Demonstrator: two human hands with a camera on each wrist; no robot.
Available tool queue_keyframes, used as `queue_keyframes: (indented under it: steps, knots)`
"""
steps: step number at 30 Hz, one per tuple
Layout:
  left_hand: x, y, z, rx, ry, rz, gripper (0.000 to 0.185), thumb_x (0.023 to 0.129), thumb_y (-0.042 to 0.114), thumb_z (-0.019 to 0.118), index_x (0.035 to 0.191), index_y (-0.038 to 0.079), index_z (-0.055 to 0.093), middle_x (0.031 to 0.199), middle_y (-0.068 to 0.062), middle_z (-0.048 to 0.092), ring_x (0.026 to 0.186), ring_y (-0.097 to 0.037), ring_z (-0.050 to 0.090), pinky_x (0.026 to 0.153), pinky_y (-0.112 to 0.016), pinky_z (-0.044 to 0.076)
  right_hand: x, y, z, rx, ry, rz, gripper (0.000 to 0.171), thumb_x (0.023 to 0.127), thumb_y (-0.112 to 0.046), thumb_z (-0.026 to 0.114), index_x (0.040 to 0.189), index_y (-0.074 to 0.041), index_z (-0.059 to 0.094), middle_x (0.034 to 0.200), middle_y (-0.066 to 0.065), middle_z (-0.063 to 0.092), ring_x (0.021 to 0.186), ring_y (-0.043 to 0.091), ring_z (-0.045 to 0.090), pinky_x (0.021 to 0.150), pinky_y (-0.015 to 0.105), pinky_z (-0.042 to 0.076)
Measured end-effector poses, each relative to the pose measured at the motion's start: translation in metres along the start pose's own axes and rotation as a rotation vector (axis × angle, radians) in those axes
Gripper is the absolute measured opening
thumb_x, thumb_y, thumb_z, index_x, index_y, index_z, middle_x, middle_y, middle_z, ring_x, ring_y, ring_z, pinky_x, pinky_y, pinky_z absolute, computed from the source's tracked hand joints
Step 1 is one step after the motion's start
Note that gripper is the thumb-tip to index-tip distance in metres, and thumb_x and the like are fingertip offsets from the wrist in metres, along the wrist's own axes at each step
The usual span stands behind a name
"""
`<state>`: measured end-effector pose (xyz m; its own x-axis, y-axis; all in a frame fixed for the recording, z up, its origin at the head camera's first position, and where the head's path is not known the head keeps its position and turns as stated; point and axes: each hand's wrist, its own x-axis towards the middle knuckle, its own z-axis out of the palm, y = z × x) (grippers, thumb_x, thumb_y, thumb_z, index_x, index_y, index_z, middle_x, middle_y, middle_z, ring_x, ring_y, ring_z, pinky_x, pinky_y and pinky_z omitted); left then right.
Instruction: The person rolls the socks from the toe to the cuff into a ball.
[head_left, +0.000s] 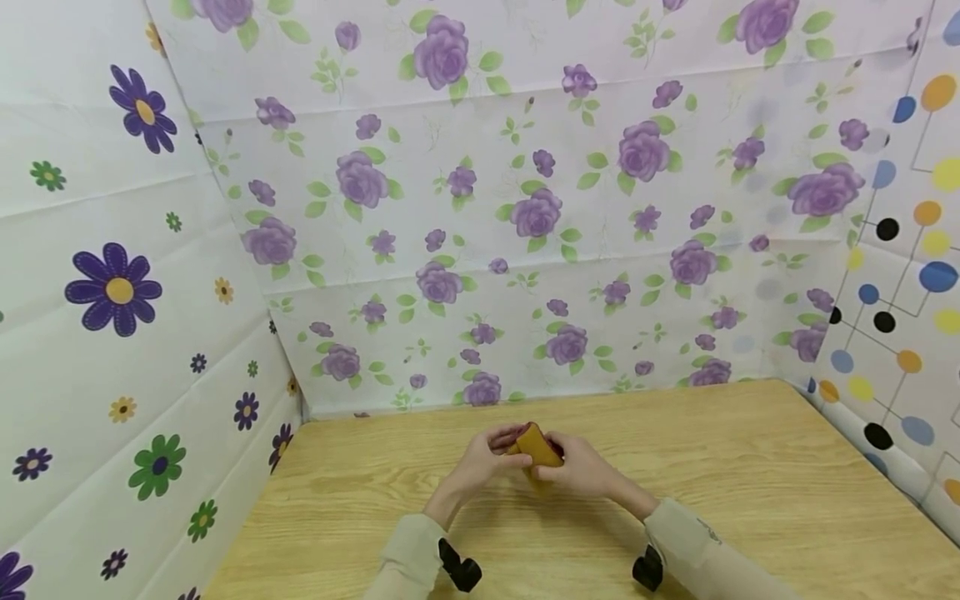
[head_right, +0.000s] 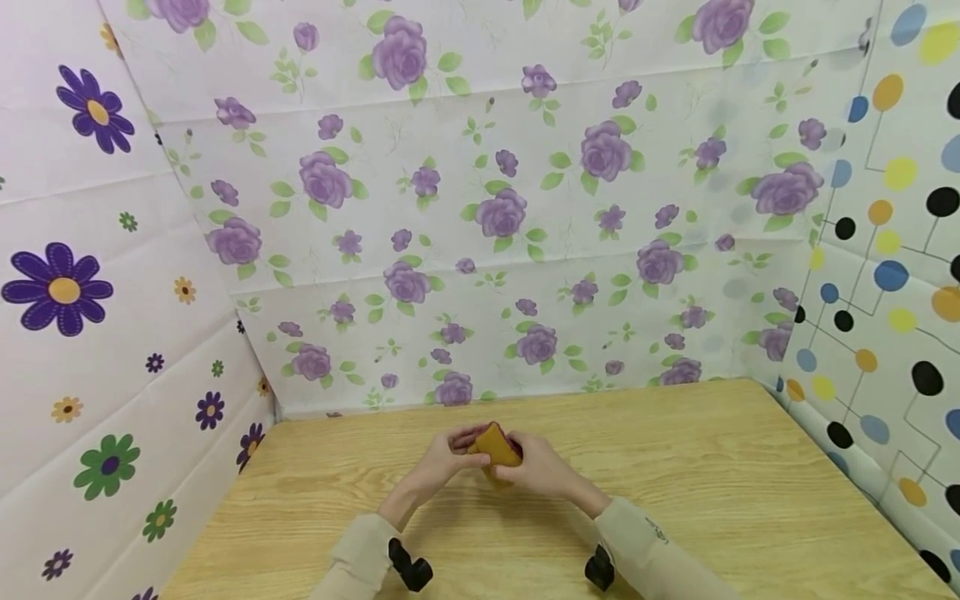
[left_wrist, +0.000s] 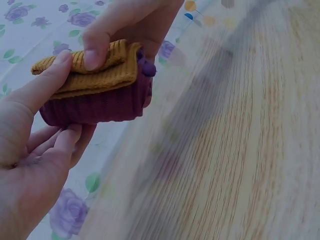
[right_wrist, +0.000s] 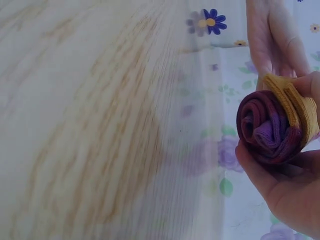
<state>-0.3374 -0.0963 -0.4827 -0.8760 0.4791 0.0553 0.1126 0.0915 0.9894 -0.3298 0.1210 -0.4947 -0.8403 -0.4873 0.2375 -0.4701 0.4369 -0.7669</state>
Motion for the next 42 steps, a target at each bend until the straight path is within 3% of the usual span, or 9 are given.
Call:
queue_keyframes:
  steps: [6,12,16,20,25,32,38,40,42]
  knots:
    - [0.000,0.000,0.002,-0.039,0.002,0.009,0.052,0.089,0.022,0.070,0.135,0.003,0.054,0.126,-0.017,0.063,0.109,-0.022,0.064,0.095,-0.037,0.053,0.002,-0.001,0.001,0.110,-0.022,0.041,0.041,0.094,-0.035,0.062,0.122,-0.005,0.056,0.096,0.008,0.064,0.076,0.012,0.061,0.061,0.029,0.055]
    - [0.000,0.003,0.009,-0.137,0.063,-0.059,0.057,0.090,0.027,0.069,0.136,-0.002,0.050,0.125,-0.019,0.062,0.110,-0.024,0.064,0.092,-0.037,0.054,0.003,-0.004,0.003,0.188,-0.043,0.042,0.042,0.099,-0.031,0.054,0.129,-0.002,0.053,0.110,0.015,0.062,0.087,0.017,0.062,0.072,0.044,0.056]
    - [0.001,0.004,0.014,-0.142,0.165,-0.099,0.061,0.087,0.028,0.073,0.135,-0.002,0.050,0.124,-0.019,0.062,0.108,-0.025,0.065,0.090,-0.038,0.055,0.002,-0.010,0.001,0.058,0.030,-0.020,0.046,0.097,-0.035,0.058,0.132,-0.004,0.054,0.115,0.014,0.054,0.092,0.017,0.054,0.073,0.033,0.054]
    - [0.002,0.006,0.018,-0.062,0.261,-0.110,0.063,0.083,0.033,0.076,0.132,0.001,0.054,0.119,-0.017,0.064,0.102,-0.022,0.066,0.086,-0.036,0.056,0.004,-0.015,-0.002,-0.099,0.141,-0.093,0.052,0.091,-0.037,0.066,0.131,-0.004,0.058,0.108,0.009,0.058,0.086,0.015,0.054,0.071,0.022,0.049]
    - [0.000,0.007,0.019,0.043,0.326,-0.081,0.062,0.081,0.035,0.078,0.130,0.003,0.057,0.118,-0.017,0.066,0.102,-0.023,0.066,0.081,-0.035,0.058,0.006,-0.016,-0.007,-0.094,0.181,-0.139,0.045,0.092,-0.025,0.066,0.129,0.000,0.060,0.105,0.011,0.070,0.083,0.014,0.066,0.069,0.021,0.055]
    - [-0.002,0.003,0.016,0.109,0.325,-0.022,0.047,0.082,0.029,0.078,0.121,0.006,0.066,0.113,-0.015,0.070,0.098,-0.023,0.068,0.079,-0.035,0.058,0.004,-0.011,-0.012,-0.054,0.116,-0.164,0.028,0.100,-0.017,0.053,0.119,-0.003,0.068,0.107,0.015,0.073,0.087,0.018,0.071,0.070,0.022,0.057]
    - [-0.006,0.003,0.011,0.016,0.237,-0.023,0.047,0.087,0.025,0.073,0.127,0.004,0.062,0.118,-0.018,0.067,0.103,-0.024,0.067,0.085,-0.037,0.057,0.000,-0.006,-0.023,0.187,-0.015,-0.079,0.029,0.100,-0.019,0.053,0.121,-0.006,0.068,0.115,0.017,0.070,0.099,0.017,0.069,0.081,0.028,0.057]
    - [-0.007,0.004,0.011,-0.002,0.214,-0.015,0.048,0.088,0.026,0.072,0.128,0.003,0.061,0.119,-0.018,0.066,0.104,-0.024,0.067,0.086,-0.035,0.056,-0.001,-0.006,-0.024,0.204,-0.005,-0.056,0.028,0.099,-0.018,0.055,0.120,-0.006,0.068,0.113,0.016,0.070,0.097,0.016,0.069,0.080,0.029,0.057]
    - [-0.007,0.004,0.012,0.011,0.209,-0.004,0.048,0.088,0.028,0.071,0.129,0.003,0.061,0.119,-0.018,0.067,0.103,-0.023,0.067,0.084,-0.033,0.057,-0.001,-0.008,-0.022,0.152,0.050,-0.045,0.027,0.096,-0.021,0.059,0.118,-0.009,0.069,0.110,0.013,0.072,0.094,0.014,0.070,0.078,0.028,0.057]
